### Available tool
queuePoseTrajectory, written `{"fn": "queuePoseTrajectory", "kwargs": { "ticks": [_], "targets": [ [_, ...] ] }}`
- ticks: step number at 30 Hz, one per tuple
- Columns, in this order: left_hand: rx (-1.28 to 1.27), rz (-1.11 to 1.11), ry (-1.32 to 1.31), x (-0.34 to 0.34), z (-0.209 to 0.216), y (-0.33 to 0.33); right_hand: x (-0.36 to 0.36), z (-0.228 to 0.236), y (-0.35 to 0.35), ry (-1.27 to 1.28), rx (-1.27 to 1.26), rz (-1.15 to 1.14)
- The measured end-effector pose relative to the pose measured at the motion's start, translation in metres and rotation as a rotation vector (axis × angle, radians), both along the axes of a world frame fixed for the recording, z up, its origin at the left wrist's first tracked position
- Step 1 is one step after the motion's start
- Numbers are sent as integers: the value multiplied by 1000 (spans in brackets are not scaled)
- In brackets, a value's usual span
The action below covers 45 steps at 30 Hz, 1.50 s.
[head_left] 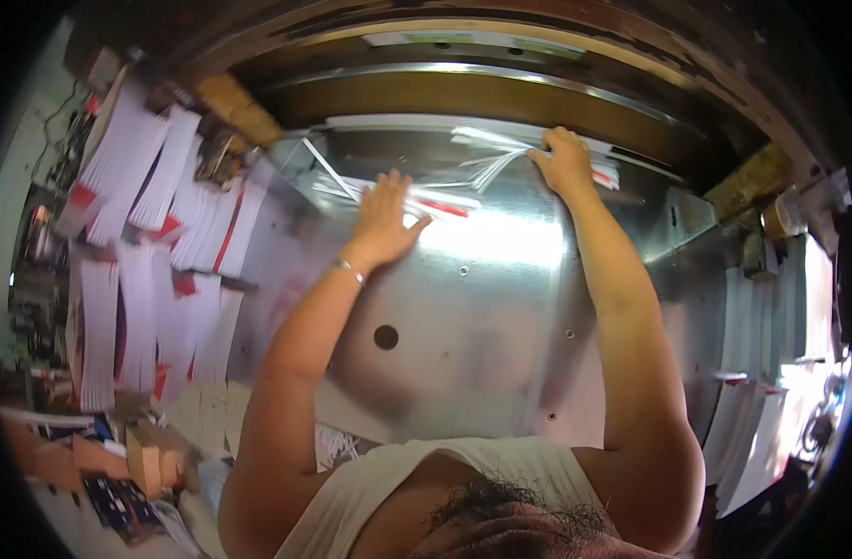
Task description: The person clears paper scraps from a cutting machine table, aligns and stacks printed booklets by hand, loads the booklets into the machine, and operates the machine to trim the edges.
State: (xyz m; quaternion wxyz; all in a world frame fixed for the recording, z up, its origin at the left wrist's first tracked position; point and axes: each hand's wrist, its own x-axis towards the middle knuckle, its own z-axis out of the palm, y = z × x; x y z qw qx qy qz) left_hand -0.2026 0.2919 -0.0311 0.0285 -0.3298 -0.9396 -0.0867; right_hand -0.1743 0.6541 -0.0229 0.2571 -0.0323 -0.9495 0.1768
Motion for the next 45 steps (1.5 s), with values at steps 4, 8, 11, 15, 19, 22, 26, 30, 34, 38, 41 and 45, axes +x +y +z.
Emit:
{"fn": "queuePoseTrajectory", "kwargs": {
  "ticks": [4,8,11,15,19,22,26,30,34,38,41,45],
  "targets": [
    [77,-82,-127,118,5,-15,1,-3,4,29,15,-49],
    [399,-85,-5,189,26,-43,16,7,-50,-125,-56,-151],
    [694,142,49,243,12,-82,55,2,-131,-97,-130,31],
    [765,508,216,323,-4,-132,152,29,-261,-406,36,435],
    [1368,1016,-18,370,-20,-150,236,-4,-343,-232,70,892],
    [2051,1229,-646,383,-33,-165,287,-4,-389,-388,-9,1273],
    [2619,1155,-277,390,-77,-198,300,29,-400,-551,-59,1545],
    [2675,1658,146,426,-156,-292,274,44,-361,-355,-128,1243],
    [2831,1497,285,460,-262,-341,261,23,-306,-352,-130,998],
    [2857,1584,192,410,-267,-329,261,16,-288,-311,-50,892],
    [2774,1832,177,366,-260,-314,261,24,-296,-295,14,863],
    [2443,2191,107,322,-253,-306,260,26,-279,-316,-36,814]
  ]
}}
